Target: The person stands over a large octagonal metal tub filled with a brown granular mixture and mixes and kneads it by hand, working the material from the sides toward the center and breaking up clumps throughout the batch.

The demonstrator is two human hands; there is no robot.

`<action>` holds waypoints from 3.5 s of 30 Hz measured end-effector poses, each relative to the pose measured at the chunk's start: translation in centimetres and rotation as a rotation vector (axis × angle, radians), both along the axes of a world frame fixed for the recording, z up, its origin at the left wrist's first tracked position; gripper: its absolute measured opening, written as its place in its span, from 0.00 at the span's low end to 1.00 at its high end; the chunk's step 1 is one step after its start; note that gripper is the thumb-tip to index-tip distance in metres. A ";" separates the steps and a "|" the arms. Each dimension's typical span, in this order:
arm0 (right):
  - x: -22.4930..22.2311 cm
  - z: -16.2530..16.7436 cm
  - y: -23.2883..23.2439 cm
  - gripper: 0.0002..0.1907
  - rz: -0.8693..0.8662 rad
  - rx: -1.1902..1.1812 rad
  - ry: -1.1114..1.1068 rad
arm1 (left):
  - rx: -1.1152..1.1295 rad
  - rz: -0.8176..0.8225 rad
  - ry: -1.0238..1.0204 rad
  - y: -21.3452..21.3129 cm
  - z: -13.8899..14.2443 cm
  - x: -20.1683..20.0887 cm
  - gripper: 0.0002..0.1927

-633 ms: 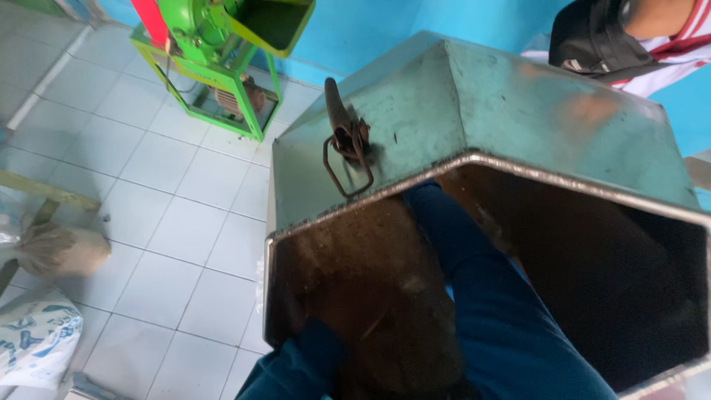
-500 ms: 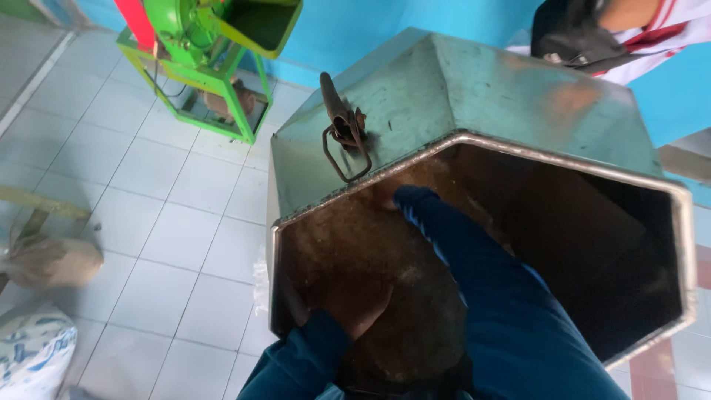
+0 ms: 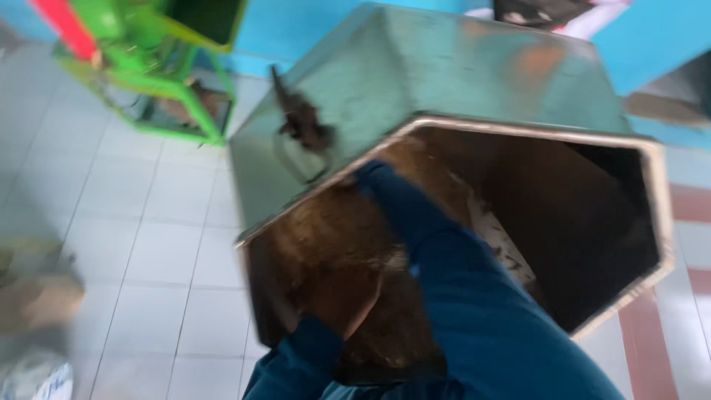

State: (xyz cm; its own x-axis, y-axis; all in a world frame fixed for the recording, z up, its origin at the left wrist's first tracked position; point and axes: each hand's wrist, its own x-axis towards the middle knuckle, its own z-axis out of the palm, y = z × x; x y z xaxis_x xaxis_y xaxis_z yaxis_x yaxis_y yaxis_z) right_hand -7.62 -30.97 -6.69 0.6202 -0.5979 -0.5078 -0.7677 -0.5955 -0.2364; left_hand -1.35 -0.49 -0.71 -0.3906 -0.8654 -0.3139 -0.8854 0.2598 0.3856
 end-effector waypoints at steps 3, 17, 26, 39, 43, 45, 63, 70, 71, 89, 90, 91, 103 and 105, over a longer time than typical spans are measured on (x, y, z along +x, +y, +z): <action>1.3 0.0 5.2 0.29 0.162 0.156 0.064 | -0.148 -0.028 0.113 0.1 0.9 -0.5 0.20; -15.3 0.3 21.3 0.32 -0.256 -0.194 -0.018 | -0.526 -0.359 -0.087 2.0 -0.2 -1.2 0.12; -17.1 -3.5 26.4 0.17 0.321 -0.512 0.222 | -0.518 -0.191 0.043 3.3 -3.8 -1.0 0.13; -14.0 -6.3 25.4 0.27 -0.374 -0.805 0.095 | -0.709 0.035 0.263 4.4 -11.9 -1.1 0.12; -16.8 -3.5 20.5 0.24 -0.728 -0.281 0.129 | -0.473 -0.089 0.204 4.3 -11.1 0.2 0.12; -16.4 -1.2 19.5 0.25 -0.718 -0.207 0.019 | -0.414 0.062 0.513 4.4 -10.3 0.3 0.15; -13.1 -3.0 16.3 0.21 -0.598 -0.221 0.003 | -0.262 0.126 -0.114 2.6 -7.4 -0.5 0.13; -5.7 -4.8 20.5 0.33 0.040 -0.004 -0.066 | -0.386 0.191 0.083 3.4 -8.3 -0.6 0.14; -7.7 -3.3 21.1 0.35 0.178 0.025 -0.026 | -0.365 0.138 0.043 3.6 -8.0 -0.3 0.14; -15.2 1.1 17.9 0.40 -0.180 0.058 0.351 | -0.351 0.145 0.126 3.7 -5.9 0.3 0.14; -14.9 1.0 16.9 0.39 -0.299 -0.003 0.349 | -0.373 0.137 0.177 3.6 -5.7 0.4 0.14; -13.6 0.5 16.2 0.39 -0.391 -0.059 0.315 | -0.412 0.176 0.121 3.4 -5.6 0.3 0.13; -14.3 3.1 24.6 0.44 -0.319 0.095 0.332 | -0.251 0.107 0.146 3.7 -3.1 -0.1 0.09; -14.9 -0.2 24.8 0.41 -0.408 0.006 0.223 | -0.365 0.032 0.177 3.8 -3.6 -0.4 0.17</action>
